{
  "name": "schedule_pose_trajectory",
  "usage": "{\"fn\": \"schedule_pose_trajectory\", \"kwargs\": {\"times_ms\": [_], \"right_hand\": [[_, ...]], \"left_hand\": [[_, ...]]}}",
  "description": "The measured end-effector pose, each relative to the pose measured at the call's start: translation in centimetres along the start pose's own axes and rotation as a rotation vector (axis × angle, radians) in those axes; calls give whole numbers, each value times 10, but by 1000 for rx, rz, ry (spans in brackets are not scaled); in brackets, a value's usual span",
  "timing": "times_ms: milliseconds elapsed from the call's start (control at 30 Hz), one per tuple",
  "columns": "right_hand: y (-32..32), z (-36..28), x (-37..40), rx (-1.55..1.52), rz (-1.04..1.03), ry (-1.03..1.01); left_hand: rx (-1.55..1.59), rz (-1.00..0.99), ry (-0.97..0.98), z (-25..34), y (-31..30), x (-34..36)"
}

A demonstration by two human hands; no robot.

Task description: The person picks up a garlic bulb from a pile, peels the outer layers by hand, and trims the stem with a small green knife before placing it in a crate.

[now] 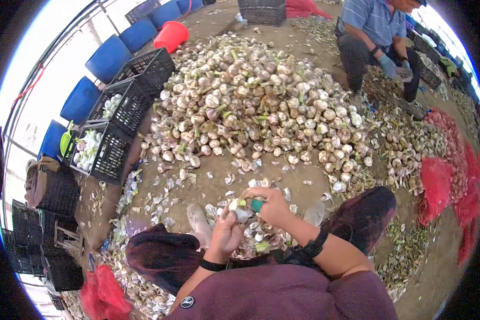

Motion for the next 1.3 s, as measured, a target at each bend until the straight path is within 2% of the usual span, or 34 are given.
{"fn": "schedule_pose_trajectory", "kwargs": {"times_ms": [33, 167, 333, 367, 433, 467, 533, 567, 667, 700, 800, 833, 900, 1000, 1033, 1167, 1300], "right_hand": [[-1, 3, 1, -99, -19, 18], [-2, 3, 6, -320, -102, 151], [-3, 15, 8, -480, -232, 212], [-3, 13, 9, -507, -217, 196], [-2, 6, 11, -558, -189, 162], [-5, 9, 10, -769, -162, 186], [-18, 26, 3, -1189, -101, 231], [-32, 58, 2, -1245, 103, 454], [-68, 65, -9, -1049, 406, 425], [-69, 52, -7, -630, 342, 382], [-19, 40, 15, 1114, -300, 297], [-12, 30, 18, 1022, -318, 278], [0, 10, 22, 839, -352, 241], [-6, -31, 15, 604, 66, -176], [-3, -43, 16, 555, 92, -249], [10, -40, 18, 635, 112, -428], [14, -45, 22, 757, 91, -495]], "left_hand": [[-12, -82, -11, 1, 2, -2], [-86, -68, -16, 2, 4, 4], [-22, -166, -131, 0, 10, 6], [4, -190, -147, 0, 14, 7], [-15, -75, -181, -1, 8, 8], [-25, -17, -197, -1, 4, 9], [-187, -141, -205, 2, 5, 15], [-266, -204, -207, 3, 6, 18], [-90, -236, -138, 6, 20, 22], [-54, -258, -73, 11, 28, 22], [-9, -148, 23, 10, 5, 11], [-24, -186, -29, 12, 2, 10], [-20, -112, 13, 14, 4, 10], [-41, -42, 35, 20, 16, 14], [-53, -28, 35, 22, 19, 14], [-20, -8, 41, 16, 7, 11], [-3, 39, 2, 15, 4, 14]]}}
Point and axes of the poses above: each hand's wrist, its own x-axis away from the middle knuckle, its own y-axis out of the palm, z = x × y, the point moved 6 cm from there along -x, towards the middle knuckle, and after that the axes turned 5 degrees about y, right-handed, at the moved point
